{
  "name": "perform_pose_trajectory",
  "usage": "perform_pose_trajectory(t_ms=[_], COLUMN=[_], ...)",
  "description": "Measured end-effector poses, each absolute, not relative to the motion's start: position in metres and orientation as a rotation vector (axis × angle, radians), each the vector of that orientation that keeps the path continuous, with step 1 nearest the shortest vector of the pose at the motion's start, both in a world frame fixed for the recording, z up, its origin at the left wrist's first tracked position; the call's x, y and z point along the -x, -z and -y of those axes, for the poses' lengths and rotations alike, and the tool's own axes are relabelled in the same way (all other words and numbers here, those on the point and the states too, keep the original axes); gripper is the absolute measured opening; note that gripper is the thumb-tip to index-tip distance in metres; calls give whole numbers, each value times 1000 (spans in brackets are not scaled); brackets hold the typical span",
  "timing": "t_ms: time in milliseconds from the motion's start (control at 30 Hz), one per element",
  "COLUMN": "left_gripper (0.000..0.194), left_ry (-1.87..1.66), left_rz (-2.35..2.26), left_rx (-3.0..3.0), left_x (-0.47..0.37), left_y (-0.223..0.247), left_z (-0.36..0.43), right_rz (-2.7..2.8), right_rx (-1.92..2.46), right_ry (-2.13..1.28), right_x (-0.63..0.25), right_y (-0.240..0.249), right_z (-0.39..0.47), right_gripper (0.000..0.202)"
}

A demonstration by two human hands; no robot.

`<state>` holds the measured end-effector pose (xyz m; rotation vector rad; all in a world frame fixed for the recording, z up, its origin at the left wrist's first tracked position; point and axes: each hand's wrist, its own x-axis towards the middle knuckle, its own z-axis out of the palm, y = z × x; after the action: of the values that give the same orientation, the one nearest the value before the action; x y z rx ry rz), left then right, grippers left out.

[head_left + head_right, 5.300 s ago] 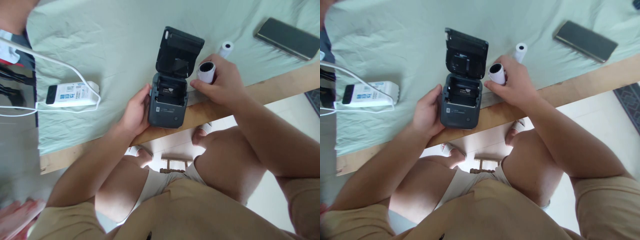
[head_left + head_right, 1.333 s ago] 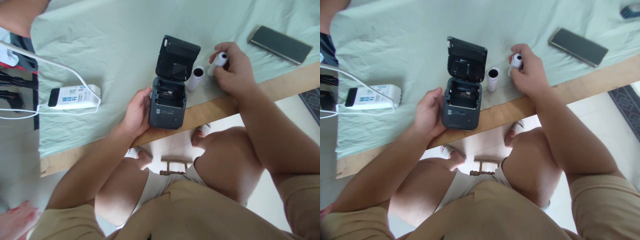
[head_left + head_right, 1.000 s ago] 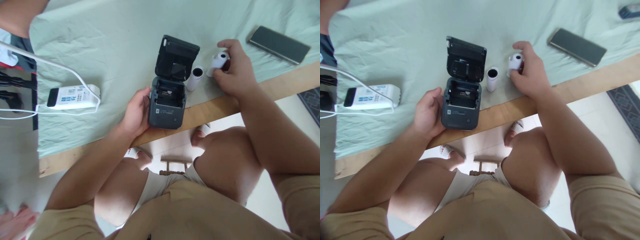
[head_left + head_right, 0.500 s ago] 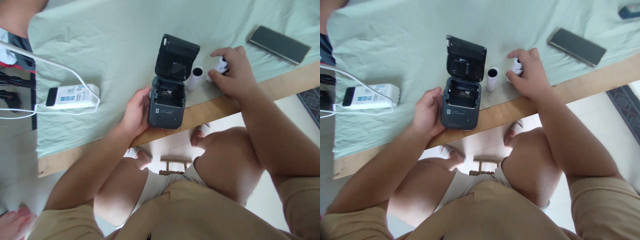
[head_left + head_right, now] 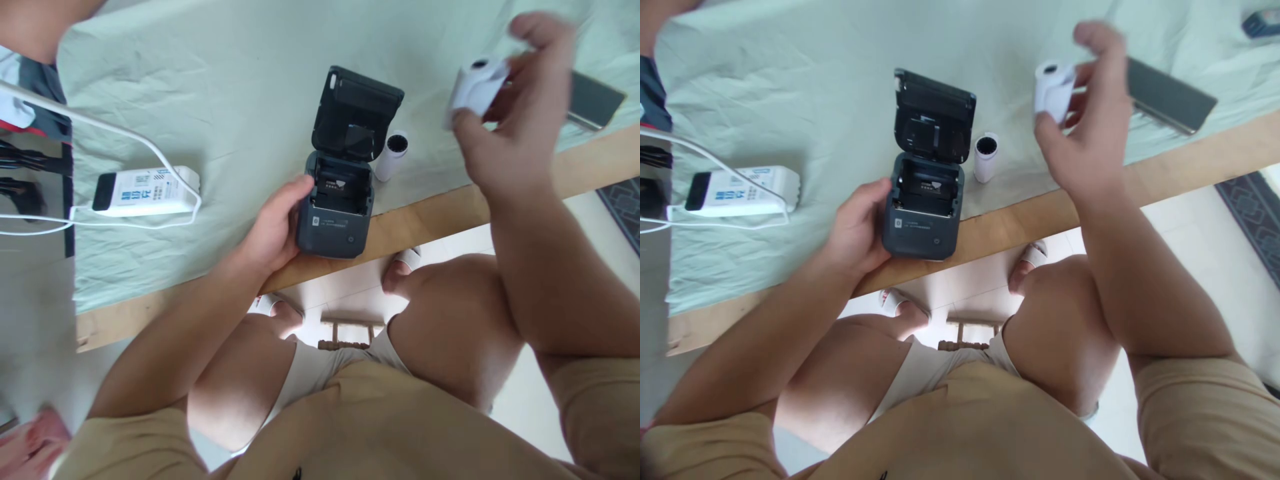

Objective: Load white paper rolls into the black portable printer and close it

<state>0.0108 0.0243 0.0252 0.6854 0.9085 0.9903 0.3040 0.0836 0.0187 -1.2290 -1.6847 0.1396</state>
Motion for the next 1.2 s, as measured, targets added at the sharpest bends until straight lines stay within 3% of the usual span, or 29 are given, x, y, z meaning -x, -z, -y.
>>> perform_pose_trajectory(t_ms=[67,133,267,467,867,1200], left_gripper=[30,30,31,25,19,21], left_ry=[-984,-968,-994,-1007,-1008,-991], left_rz=[-906,-911,-954,-935,-884,-916], left_rx=[-721,-737,-766,-751,-710,-742], left_x=[-8,-6,-5,-6,-6,-6], left_y=[-24,-23,-23,-21,-22,-24], left_z=[-23,-22,-21,-22,-22,-21], right_rz=[1667,1737,2051,2199,2277,2235], right_rx=[896,955,1187,1395,1238,1357], right_ry=[-27,-8,-150,-74,-32,-3], right_x=[-284,-258,-209,-201,-213,-215], right_y=[-31,-43,-54,-42,-30,-32], right_z=[-67,-46,-25,-43,-43,-40], right_gripper=[51,34,30,19,15,30])
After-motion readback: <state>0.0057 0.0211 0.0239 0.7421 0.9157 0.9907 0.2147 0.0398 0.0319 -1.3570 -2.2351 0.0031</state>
